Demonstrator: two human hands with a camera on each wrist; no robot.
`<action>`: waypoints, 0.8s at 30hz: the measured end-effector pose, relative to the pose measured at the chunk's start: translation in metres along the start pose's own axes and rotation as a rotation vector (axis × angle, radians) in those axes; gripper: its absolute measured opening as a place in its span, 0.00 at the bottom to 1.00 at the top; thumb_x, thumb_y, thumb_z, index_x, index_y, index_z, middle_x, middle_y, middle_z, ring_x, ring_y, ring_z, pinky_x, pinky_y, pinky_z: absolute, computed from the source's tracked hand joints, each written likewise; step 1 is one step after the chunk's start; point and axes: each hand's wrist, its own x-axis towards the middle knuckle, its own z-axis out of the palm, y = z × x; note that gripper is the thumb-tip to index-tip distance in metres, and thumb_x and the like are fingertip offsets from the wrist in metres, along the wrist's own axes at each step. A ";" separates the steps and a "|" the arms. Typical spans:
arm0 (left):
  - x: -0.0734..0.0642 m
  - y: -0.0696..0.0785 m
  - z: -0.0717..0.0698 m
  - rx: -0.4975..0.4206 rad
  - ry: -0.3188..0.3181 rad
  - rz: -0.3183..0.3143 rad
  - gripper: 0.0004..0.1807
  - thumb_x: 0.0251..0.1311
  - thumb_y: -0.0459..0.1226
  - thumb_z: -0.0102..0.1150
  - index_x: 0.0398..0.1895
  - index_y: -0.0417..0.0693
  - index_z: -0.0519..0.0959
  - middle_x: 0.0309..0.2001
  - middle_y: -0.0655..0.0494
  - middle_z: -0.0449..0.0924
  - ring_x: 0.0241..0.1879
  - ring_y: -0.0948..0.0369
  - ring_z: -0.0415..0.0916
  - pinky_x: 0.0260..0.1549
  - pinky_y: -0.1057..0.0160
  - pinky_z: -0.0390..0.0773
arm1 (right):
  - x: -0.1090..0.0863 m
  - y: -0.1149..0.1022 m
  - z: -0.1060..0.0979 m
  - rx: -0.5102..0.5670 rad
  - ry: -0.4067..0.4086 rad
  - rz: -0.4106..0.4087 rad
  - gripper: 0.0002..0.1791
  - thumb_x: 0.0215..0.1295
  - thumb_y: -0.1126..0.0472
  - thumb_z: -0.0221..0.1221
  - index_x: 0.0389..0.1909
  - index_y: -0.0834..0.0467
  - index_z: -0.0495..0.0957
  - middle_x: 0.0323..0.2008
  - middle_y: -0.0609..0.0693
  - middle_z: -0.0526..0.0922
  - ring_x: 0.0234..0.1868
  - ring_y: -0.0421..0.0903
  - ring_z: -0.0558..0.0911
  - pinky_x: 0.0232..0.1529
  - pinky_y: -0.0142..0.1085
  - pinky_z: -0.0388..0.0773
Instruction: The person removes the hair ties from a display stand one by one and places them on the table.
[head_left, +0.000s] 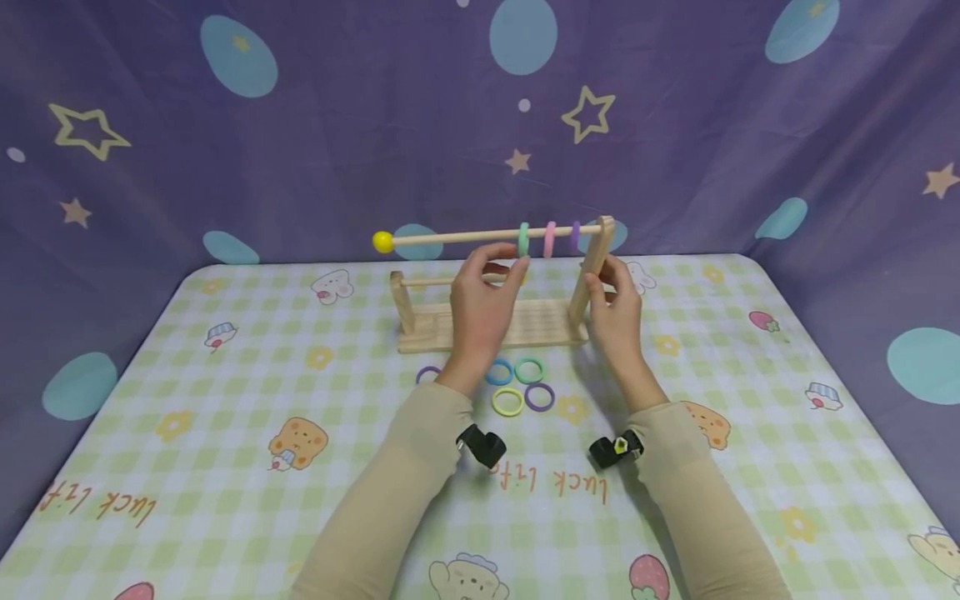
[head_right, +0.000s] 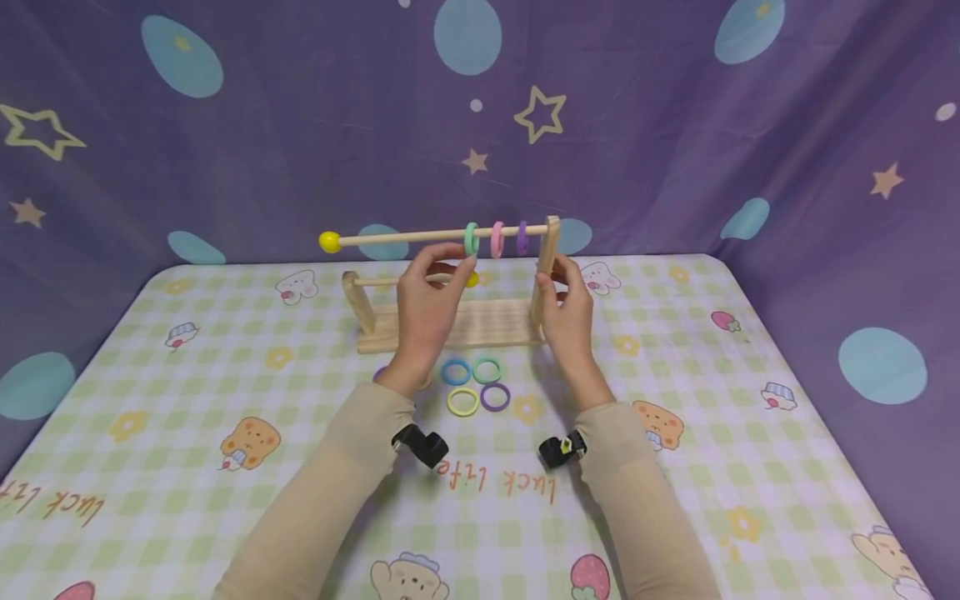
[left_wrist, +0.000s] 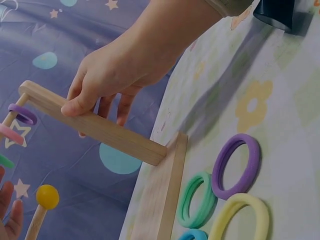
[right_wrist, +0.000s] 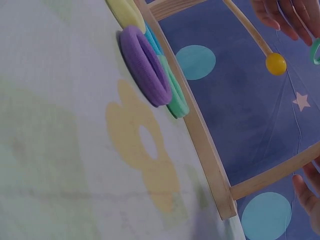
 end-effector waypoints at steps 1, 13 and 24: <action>0.000 0.000 0.000 0.001 0.002 0.000 0.11 0.63 0.38 0.67 0.45 0.43 0.83 0.44 0.55 0.83 0.39 0.59 0.79 0.36 0.63 0.79 | 0.000 0.000 0.000 0.001 0.000 0.000 0.23 0.71 0.61 0.56 0.62 0.67 0.71 0.51 0.63 0.80 0.52 0.53 0.78 0.45 0.32 0.73; 0.003 -0.001 0.004 0.009 0.021 0.006 0.10 0.62 0.37 0.67 0.43 0.42 0.84 0.42 0.53 0.84 0.38 0.56 0.80 0.34 0.64 0.78 | 0.001 0.001 0.000 -0.007 0.008 0.005 0.22 0.71 0.61 0.56 0.62 0.67 0.71 0.51 0.63 0.80 0.52 0.52 0.78 0.45 0.31 0.73; 0.001 -0.001 -0.002 0.035 0.029 0.016 0.09 0.63 0.37 0.66 0.42 0.43 0.84 0.42 0.55 0.83 0.39 0.57 0.80 0.36 0.63 0.78 | -0.001 -0.001 0.000 -0.005 0.000 0.013 0.23 0.71 0.60 0.56 0.63 0.67 0.71 0.52 0.62 0.81 0.53 0.52 0.78 0.47 0.33 0.73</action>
